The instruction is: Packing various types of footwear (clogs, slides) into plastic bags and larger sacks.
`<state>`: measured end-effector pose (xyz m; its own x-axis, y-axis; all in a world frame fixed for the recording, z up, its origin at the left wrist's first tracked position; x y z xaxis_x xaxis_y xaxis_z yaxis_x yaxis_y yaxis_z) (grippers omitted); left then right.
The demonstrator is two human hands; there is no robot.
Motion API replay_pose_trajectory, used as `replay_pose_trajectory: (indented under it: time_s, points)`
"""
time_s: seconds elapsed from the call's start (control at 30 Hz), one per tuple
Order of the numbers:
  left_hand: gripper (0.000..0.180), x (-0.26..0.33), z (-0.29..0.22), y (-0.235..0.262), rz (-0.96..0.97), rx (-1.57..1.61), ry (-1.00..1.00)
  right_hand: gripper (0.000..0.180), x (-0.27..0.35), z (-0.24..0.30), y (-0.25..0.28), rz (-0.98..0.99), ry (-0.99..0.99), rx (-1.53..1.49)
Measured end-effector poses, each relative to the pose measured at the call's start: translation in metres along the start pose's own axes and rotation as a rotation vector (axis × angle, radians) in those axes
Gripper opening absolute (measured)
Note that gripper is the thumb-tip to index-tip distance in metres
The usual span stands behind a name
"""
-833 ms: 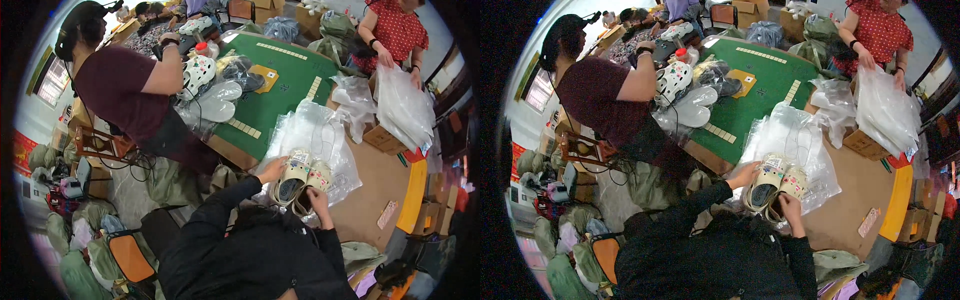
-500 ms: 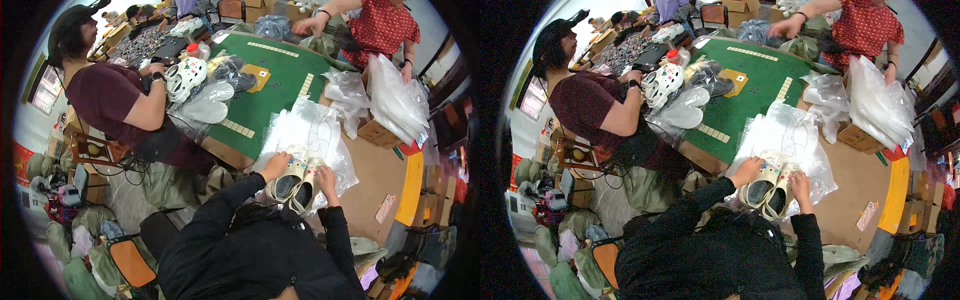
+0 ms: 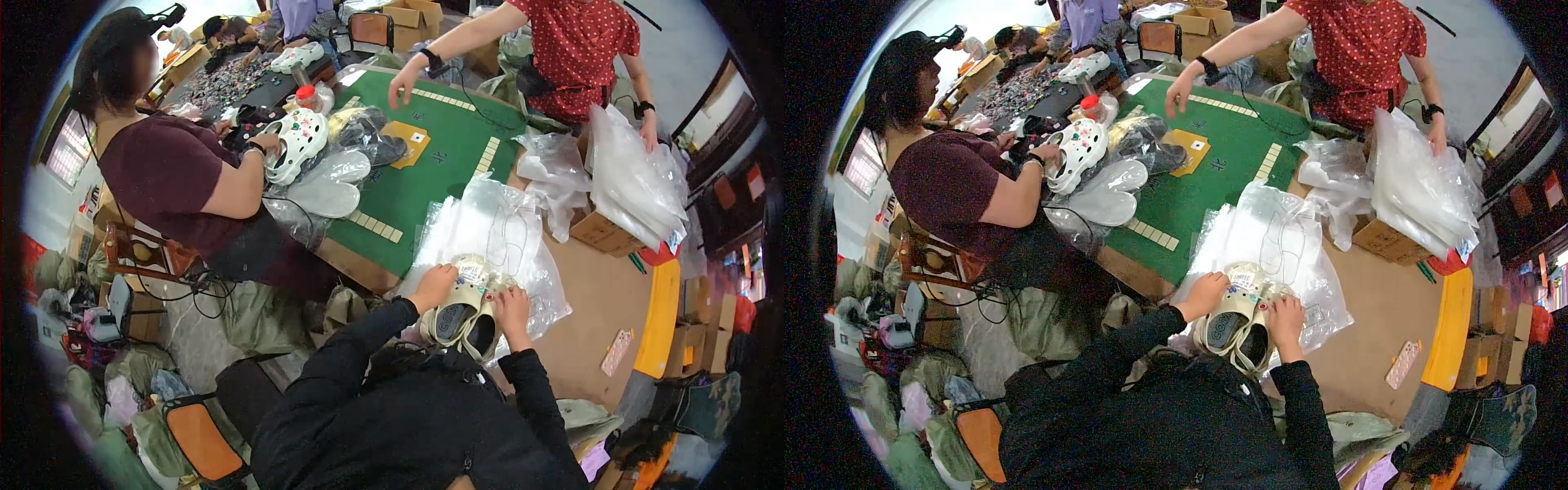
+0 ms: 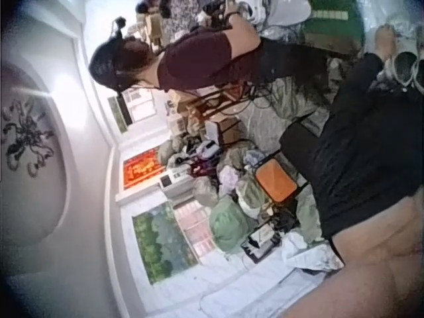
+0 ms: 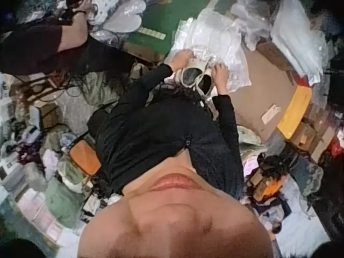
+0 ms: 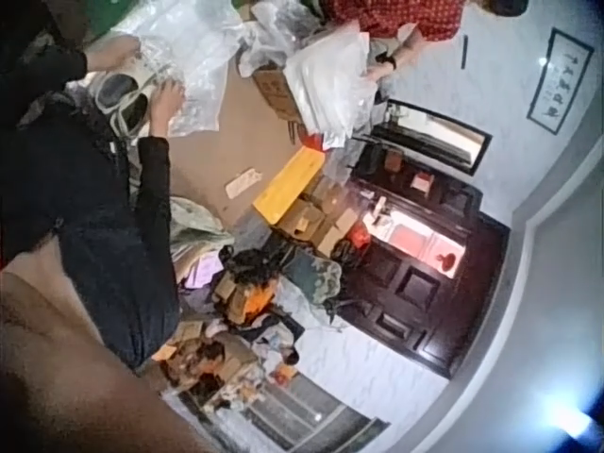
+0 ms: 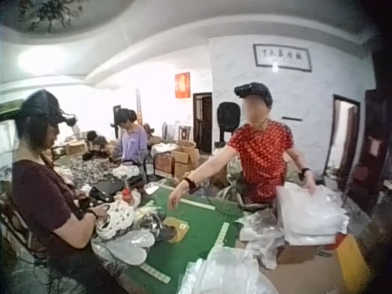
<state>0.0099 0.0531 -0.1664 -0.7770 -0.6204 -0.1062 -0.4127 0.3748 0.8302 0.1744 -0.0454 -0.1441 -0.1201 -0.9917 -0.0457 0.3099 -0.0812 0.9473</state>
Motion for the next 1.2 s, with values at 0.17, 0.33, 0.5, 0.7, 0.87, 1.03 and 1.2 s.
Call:
replay_pose_trajectory:
  time_s: [0.17,0.33,0.5,0.7,0.87,1.03,1.2]
  points:
    - [0.009,0.000,0.002,0.000,-0.029,0.233,0.060,0.015,-0.003,-0.006,-0.007,0.104,-0.043,-0.011]
    - [0.009,0.002,0.001,-0.004,0.029,0.205,-0.011,0.015,0.001,-0.015,-0.004,0.076,-0.073,-0.264]
    - [0.019,0.000,-0.005,-0.006,0.116,0.090,0.002,0.012,-0.008,-0.038,-0.028,0.251,-0.174,-0.511]
    - [0.036,0.005,-0.023,-0.003,0.125,-0.119,0.024,0.020,-0.014,-0.003,-0.008,0.350,-0.017,-0.247]
    - [0.038,0.002,-0.058,0.007,-0.033,-0.274,-0.131,0.031,-0.007,0.013,-0.009,0.156,0.122,0.195]
    - [0.024,0.001,-0.058,0.001,-0.012,-0.257,-0.102,0.019,-0.011,0.041,-0.002,0.072,0.306,0.315]
    - [0.025,0.001,-0.056,-0.006,-0.038,-0.351,-0.122,0.017,-0.003,0.047,-0.008,0.039,0.304,0.315]
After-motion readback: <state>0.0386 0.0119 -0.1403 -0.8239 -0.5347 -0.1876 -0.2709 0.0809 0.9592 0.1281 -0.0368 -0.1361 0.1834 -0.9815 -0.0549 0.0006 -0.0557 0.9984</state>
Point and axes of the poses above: each hand's wrist, its own x-axis away from the middle knuckle, its own y-axis out of the back of the hand, z = x × y, the point moved 7 cm from there along -x, towards the middle knuckle, and after that the axes turned 13 degrees about z, right-handed, at the moved point
